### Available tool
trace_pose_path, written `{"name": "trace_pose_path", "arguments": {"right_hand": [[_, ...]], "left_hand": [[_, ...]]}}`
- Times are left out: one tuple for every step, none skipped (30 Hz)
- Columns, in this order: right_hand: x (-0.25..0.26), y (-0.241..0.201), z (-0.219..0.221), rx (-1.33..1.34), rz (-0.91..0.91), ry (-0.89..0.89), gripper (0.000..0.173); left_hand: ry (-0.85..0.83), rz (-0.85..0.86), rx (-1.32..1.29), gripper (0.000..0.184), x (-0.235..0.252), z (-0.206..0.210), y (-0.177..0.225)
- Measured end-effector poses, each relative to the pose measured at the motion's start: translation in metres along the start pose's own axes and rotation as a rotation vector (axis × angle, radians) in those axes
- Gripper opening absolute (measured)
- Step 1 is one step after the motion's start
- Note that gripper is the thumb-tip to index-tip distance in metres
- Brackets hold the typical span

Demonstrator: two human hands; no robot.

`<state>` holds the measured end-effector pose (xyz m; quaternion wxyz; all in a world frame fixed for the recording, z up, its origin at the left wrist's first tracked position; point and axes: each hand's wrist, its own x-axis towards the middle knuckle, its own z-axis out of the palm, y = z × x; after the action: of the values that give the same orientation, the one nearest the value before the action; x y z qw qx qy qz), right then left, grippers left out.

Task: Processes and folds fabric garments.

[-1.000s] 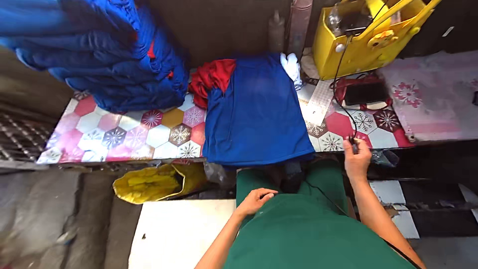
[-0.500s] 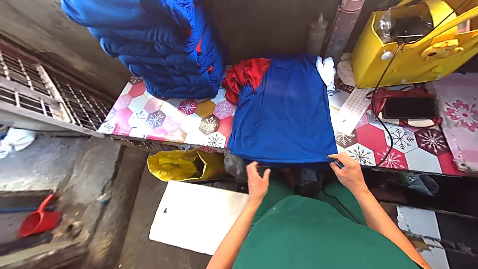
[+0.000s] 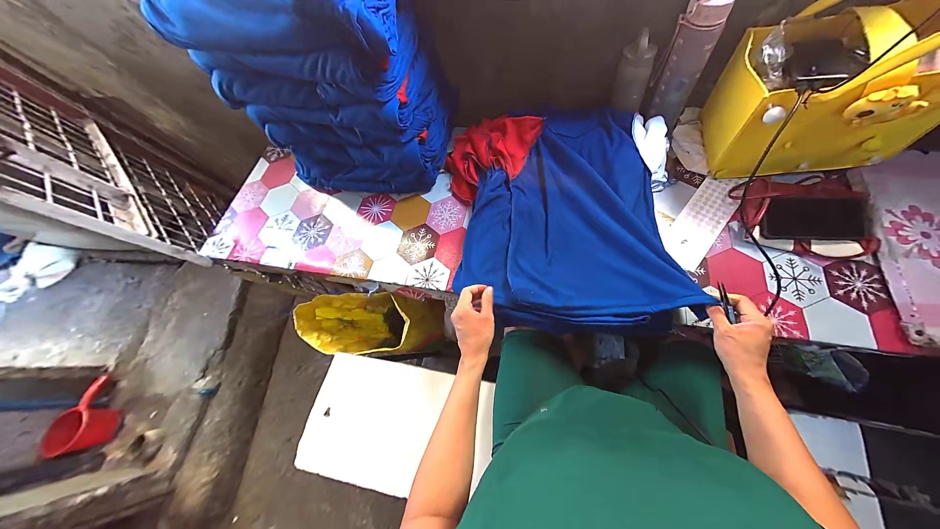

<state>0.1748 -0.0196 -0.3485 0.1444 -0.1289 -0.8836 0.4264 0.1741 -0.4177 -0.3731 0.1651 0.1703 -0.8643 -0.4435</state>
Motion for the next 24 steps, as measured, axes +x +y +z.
{"name": "trace_pose_path", "arguments": {"right_hand": [[-0.001,-0.001,0.003,0.014,0.008,0.005,0.024],[-0.002,-0.002,0.006,0.029,0.007,0.014,0.024],[-0.002,-0.005,0.008,0.045,-0.004,0.020,0.023],[-0.002,-0.008,0.009,0.061,-0.026,0.025,0.023],[-0.002,-0.012,0.008,0.072,-0.064,0.029,0.024],[-0.003,-0.018,0.006,0.069,-0.106,0.025,0.023],[-0.003,-0.024,0.001,0.053,-0.144,-0.004,0.023],[-0.004,-0.029,-0.006,0.037,-0.180,-0.082,0.022],[-0.004,-0.033,-0.015,0.005,-0.196,-0.223,0.022],[0.000,-0.034,-0.022,-0.030,-0.176,-0.400,0.020],[0.005,-0.035,-0.026,-0.066,-0.130,-0.535,0.021],[0.011,-0.036,-0.025,-0.086,-0.073,-0.583,0.025],[0.018,-0.037,-0.021,-0.093,-0.013,-0.554,0.030],[0.026,-0.039,-0.014,-0.099,0.056,-0.483,0.035],[0.035,-0.041,-0.002,-0.107,0.123,-0.395,0.040],[0.044,-0.042,0.013,-0.130,0.177,-0.339,0.047],[0.052,-0.042,0.029,-0.148,0.206,-0.328,0.053],[0.057,-0.040,0.047,-0.169,0.223,-0.351,0.060],[0.059,-0.039,0.065,-0.199,0.222,-0.371,0.066],[0.057,-0.040,0.080,-0.257,0.205,-0.378,0.070],[0.055,-0.042,0.092,-0.328,0.193,-0.381,0.070],[0.052,-0.046,0.098,-0.381,0.186,-0.381,0.066],[0.050,-0.049,0.100,-0.405,0.192,-0.384,0.061],[0.049,-0.051,0.098,-0.411,0.209,-0.398,0.057]], "left_hand": [[-0.065,0.000,0.057,0.033,-0.001,0.005,0.005],[-0.125,-0.002,0.096,0.040,-0.001,0.011,0.008],[-0.145,0.012,0.101,0.041,0.000,0.020,0.008],[-0.138,0.031,0.075,0.035,0.001,0.025,0.009],[-0.122,0.033,0.033,0.028,0.002,0.025,0.014],[-0.105,0.013,-0.005,0.023,0.005,0.018,0.021],[-0.085,-0.025,-0.015,0.021,0.007,0.006,0.028],[-0.064,-0.070,0.000,0.020,0.011,-0.008,0.033],[-0.059,-0.115,0.064,0.021,0.016,-0.023,0.035],[-0.083,-0.158,0.162,0.021,0.021,-0.038,0.035],[-0.122,-0.184,0.269,0.024,0.027,-0.050,0.032],[-0.132,-0.181,0.354,0.027,0.034,-0.058,0.027],[-0.099,-0.151,0.402,0.030,0.041,-0.061,0.020],[-0.057,-0.117,0.431,0.034,0.051,-0.059,0.014],[-0.028,-0.093,0.435,0.039,0.061,-0.054,0.013],[-0.036,-0.092,0.428,0.050,0.073,-0.047,0.014],[-0.082,-0.118,0.419,0.064,0.084,-0.038,0.016],[-0.147,-0.153,0.405,0.078,0.096,-0.026,0.017],[-0.211,-0.177,0.377,0.085,0.105,-0.010,0.013],[-0.258,-0.190,0.353,0.086,0.112,0.007,0.006],[-0.285,-0.202,0.355,0.085,0.115,0.023,0.000],[-0.277,-0.211,0.388,0.081,0.113,0.034,-0.001],[-0.262,-0.224,0.418,0.076,0.109,0.039,0.000],[-0.259,-0.239,0.418,0.072,0.105,0.039,0.001]]}}
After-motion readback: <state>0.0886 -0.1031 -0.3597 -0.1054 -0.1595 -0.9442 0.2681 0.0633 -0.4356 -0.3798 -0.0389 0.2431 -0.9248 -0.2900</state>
